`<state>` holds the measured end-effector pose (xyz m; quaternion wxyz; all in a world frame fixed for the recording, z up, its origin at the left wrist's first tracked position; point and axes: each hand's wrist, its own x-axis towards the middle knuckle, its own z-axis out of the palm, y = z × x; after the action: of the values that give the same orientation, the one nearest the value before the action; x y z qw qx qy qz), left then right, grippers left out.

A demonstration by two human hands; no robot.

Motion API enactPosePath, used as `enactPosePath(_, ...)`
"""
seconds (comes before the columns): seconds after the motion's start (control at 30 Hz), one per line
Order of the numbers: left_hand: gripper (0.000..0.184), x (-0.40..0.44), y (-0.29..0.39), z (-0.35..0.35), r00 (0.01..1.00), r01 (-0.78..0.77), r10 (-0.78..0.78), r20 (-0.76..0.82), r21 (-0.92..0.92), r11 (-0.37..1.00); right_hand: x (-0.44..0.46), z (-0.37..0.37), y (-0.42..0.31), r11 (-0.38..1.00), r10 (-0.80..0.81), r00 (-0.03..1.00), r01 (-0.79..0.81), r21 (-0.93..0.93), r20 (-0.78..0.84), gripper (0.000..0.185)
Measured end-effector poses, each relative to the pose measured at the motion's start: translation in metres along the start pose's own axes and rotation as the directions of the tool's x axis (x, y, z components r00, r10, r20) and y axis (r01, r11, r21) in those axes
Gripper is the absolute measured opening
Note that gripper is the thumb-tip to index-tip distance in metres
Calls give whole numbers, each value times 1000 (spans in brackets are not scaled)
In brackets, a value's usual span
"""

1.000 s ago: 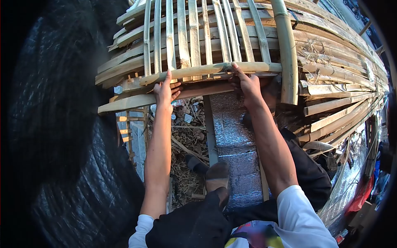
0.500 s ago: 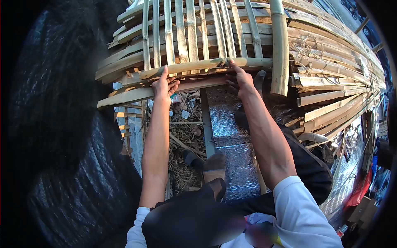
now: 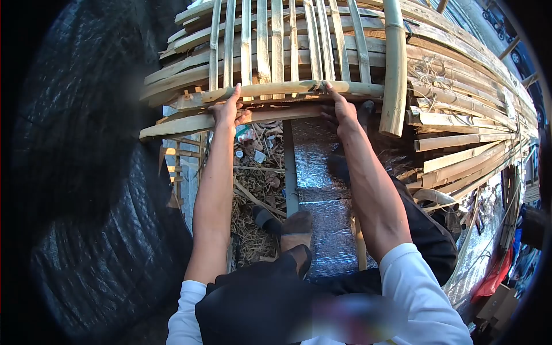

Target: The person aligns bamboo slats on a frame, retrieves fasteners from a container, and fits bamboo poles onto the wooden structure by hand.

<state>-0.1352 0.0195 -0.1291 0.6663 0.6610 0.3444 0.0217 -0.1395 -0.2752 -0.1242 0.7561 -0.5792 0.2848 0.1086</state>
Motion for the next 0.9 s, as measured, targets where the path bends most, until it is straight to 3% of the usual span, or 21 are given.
enactPosePath(0.13,78,-3,4,-2,999,33,-33,12,19,999,-5,-3,-1,998,-15,1000,16,-58,13,76)
enactPosePath(0.17,69,-6,4,-2,1000,20,-20,3,59,998,-3,-3,1,998,-38,999,39,-56,22,78)
enactPosePath(0.33,74,-11,8,-4,999,19,-22,31,94,995,-13,-4,-1,998,-27,999,28,-58,23,79)
enactPosePath(0.4,76,-11,7,-4,1000,20,-22,16,108,994,-16,-7,1,990,-111,992,115,-84,53,85)
enactPosePath(0.47,78,-10,5,-5,1000,12,-15,25,123,992,-19,-15,6,992,-69,995,76,-96,76,80)
enactPosePath(0.53,85,-12,6,-3,1000,-16,16,-4,82,997,-18,-25,28,944,-211,957,252,-212,201,66)
enactPosePath(0.57,86,-9,4,-4,1000,-15,16,-10,76,997,-20,-33,45,893,-320,917,376,-247,240,48)
enactPosePath(0.6,86,-7,3,-4,1000,-13,14,-11,73,997,-35,-39,51,902,-329,896,392,-181,300,36)
enactPosePath(0.67,84,-5,-1,-4,999,-27,28,-20,74,997,-68,-57,67,918,-351,866,394,-52,357,32)
enactPosePath(0.77,80,-17,5,-3,999,-13,7,41,125,992,-141,-95,72,908,-336,864,403,-116,374,27)
enactPosePath(0.9,71,11,-13,-17,995,-65,62,82,35,997,-225,-171,40,800,-511,811,570,-187,284,23)
